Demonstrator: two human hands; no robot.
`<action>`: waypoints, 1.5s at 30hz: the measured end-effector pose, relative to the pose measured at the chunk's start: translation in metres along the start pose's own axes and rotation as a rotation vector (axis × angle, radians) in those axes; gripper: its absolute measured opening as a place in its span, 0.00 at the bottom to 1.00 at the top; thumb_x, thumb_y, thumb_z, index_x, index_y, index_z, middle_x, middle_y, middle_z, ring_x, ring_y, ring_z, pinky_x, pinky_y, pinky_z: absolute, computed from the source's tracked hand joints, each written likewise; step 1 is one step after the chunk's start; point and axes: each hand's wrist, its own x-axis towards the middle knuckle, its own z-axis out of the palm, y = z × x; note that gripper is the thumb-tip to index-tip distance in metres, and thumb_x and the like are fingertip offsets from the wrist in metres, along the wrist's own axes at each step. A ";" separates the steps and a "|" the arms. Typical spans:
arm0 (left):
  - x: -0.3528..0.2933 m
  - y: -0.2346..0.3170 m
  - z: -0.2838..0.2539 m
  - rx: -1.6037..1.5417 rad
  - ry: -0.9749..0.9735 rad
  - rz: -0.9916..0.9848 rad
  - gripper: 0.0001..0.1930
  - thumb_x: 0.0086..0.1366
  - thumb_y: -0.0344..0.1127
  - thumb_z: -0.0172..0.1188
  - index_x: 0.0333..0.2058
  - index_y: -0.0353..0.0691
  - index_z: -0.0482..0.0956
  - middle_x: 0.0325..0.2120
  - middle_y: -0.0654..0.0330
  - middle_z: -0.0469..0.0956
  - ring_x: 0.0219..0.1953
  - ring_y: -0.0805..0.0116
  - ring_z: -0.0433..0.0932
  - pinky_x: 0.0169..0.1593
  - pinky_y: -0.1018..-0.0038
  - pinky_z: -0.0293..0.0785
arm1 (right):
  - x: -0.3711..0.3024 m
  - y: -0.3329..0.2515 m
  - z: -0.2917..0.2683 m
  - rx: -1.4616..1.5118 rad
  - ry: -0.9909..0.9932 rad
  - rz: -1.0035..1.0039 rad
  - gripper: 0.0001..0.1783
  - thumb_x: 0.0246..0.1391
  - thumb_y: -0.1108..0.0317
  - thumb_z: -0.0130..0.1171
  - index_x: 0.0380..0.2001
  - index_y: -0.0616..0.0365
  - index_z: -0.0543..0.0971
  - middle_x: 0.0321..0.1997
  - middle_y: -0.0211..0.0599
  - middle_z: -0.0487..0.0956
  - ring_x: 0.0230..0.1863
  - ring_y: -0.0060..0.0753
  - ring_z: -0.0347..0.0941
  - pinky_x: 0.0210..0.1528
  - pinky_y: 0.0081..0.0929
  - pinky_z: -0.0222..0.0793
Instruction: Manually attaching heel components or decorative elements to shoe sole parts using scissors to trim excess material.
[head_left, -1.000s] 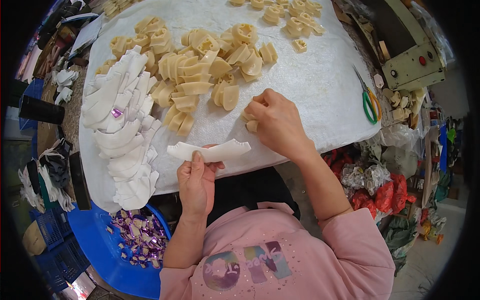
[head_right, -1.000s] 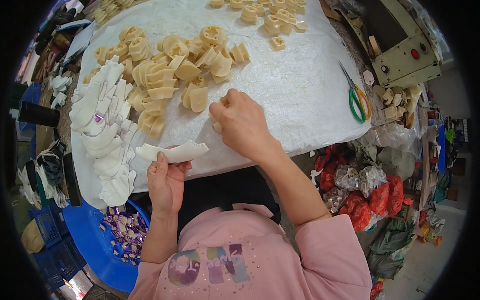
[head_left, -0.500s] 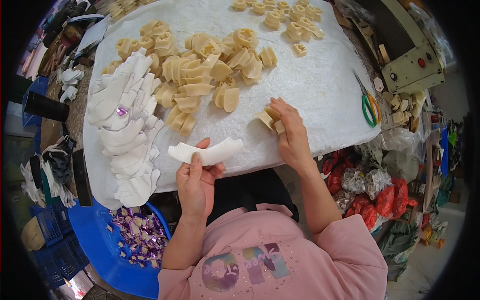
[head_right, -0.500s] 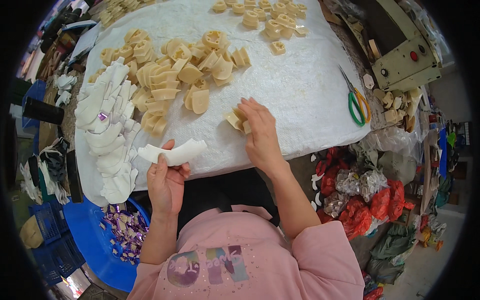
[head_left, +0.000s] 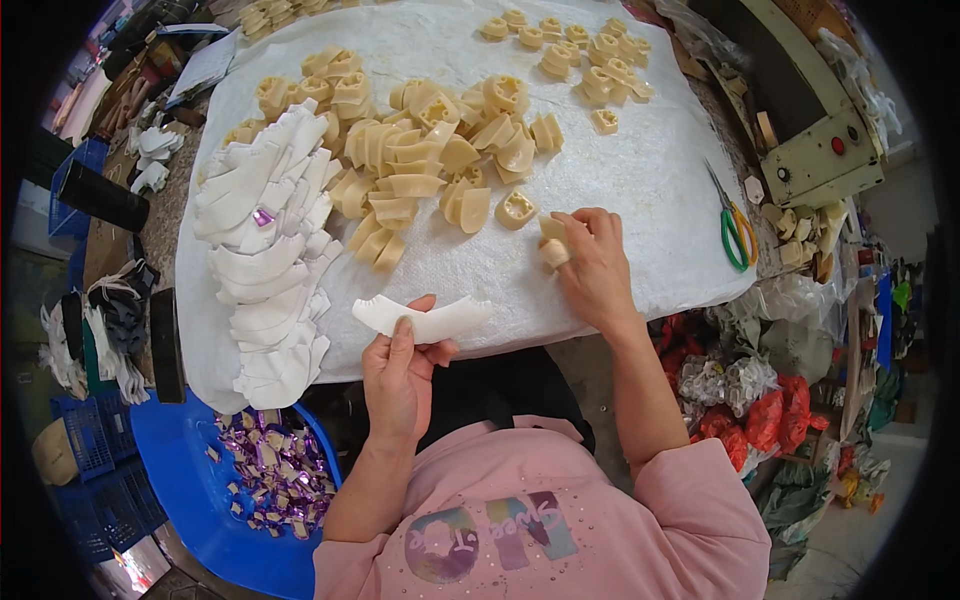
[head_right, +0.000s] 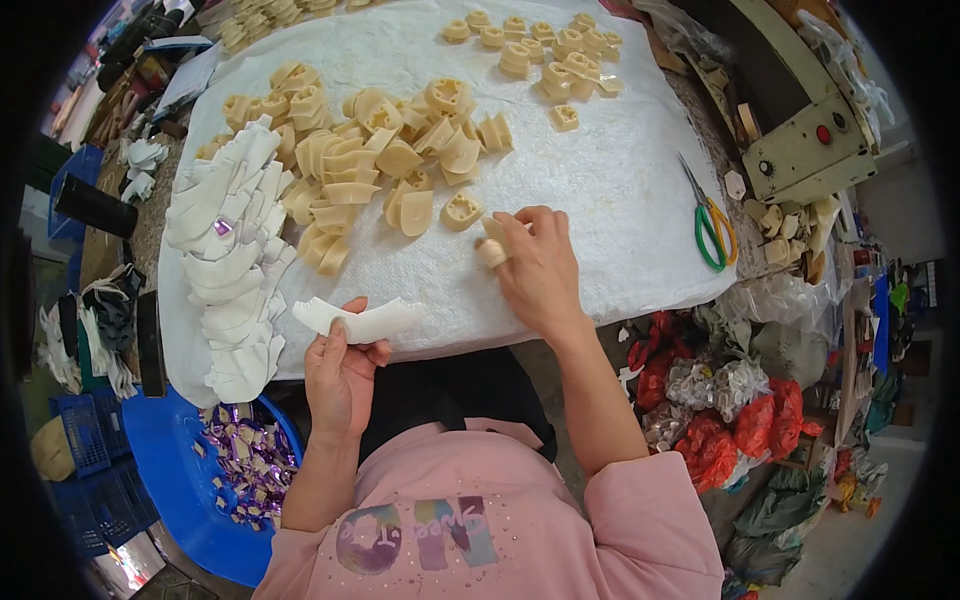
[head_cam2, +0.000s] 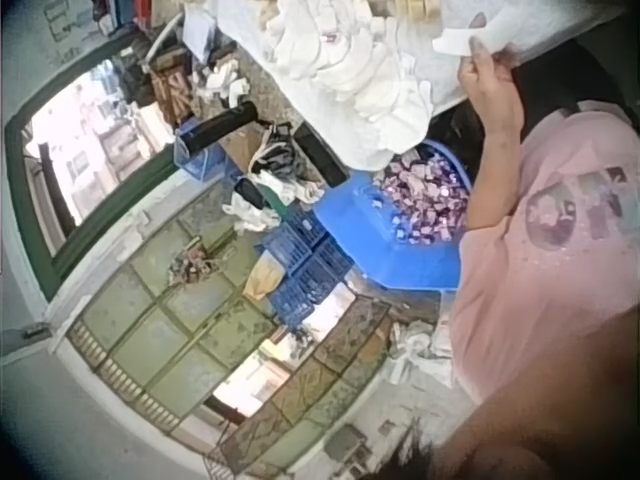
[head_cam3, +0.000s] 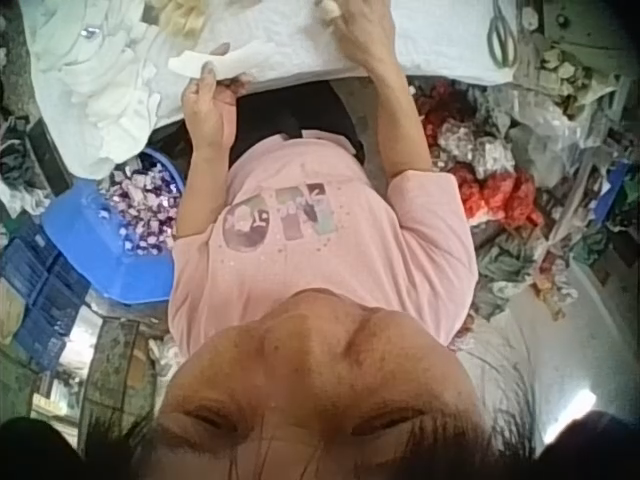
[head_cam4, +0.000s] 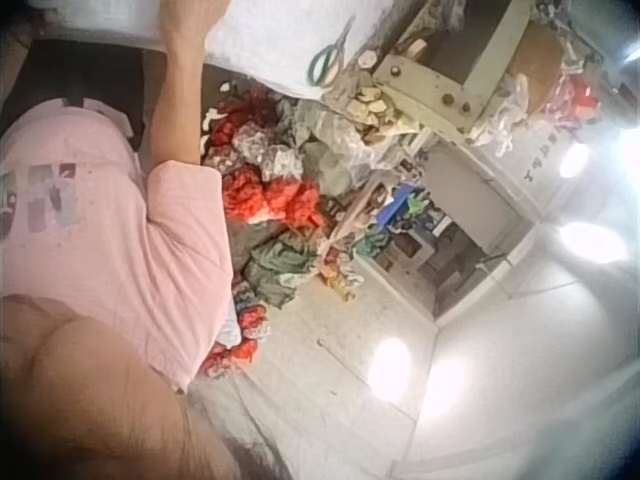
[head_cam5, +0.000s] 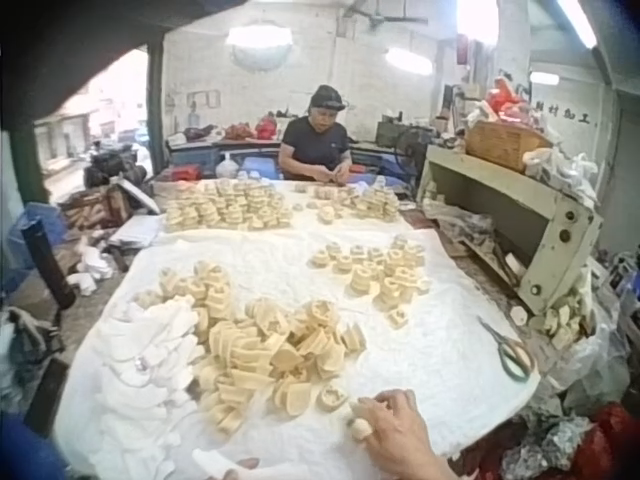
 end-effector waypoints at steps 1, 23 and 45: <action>0.001 0.001 0.001 -0.002 0.016 0.005 0.20 0.70 0.39 0.45 0.51 0.27 0.68 0.34 0.53 0.76 0.30 0.70 0.74 0.33 0.75 0.70 | -0.002 0.004 -0.001 0.000 -0.001 -0.005 0.15 0.47 0.69 0.60 0.42 0.57 0.78 0.35 0.39 0.73 0.40 0.42 0.68 0.43 0.33 0.66; -0.021 0.027 0.022 -0.063 -0.085 0.147 0.20 0.72 0.35 0.40 0.53 0.22 0.65 0.52 0.47 0.69 0.54 0.65 0.70 0.58 0.72 0.67 | -0.021 -0.100 0.014 0.868 0.169 -0.511 0.30 0.37 0.89 0.57 0.47 0.55 0.73 0.45 0.43 0.76 0.41 0.45 0.72 0.41 0.35 0.72; -0.020 0.026 0.012 0.357 -0.088 0.365 0.22 0.72 0.38 0.40 0.53 0.22 0.65 0.48 0.49 0.73 0.45 0.72 0.72 0.51 0.77 0.67 | -0.016 -0.094 0.024 0.571 0.266 -0.550 0.21 0.36 0.74 0.61 0.38 0.49 0.74 0.37 0.28 0.78 0.33 0.33 0.65 0.40 0.39 0.49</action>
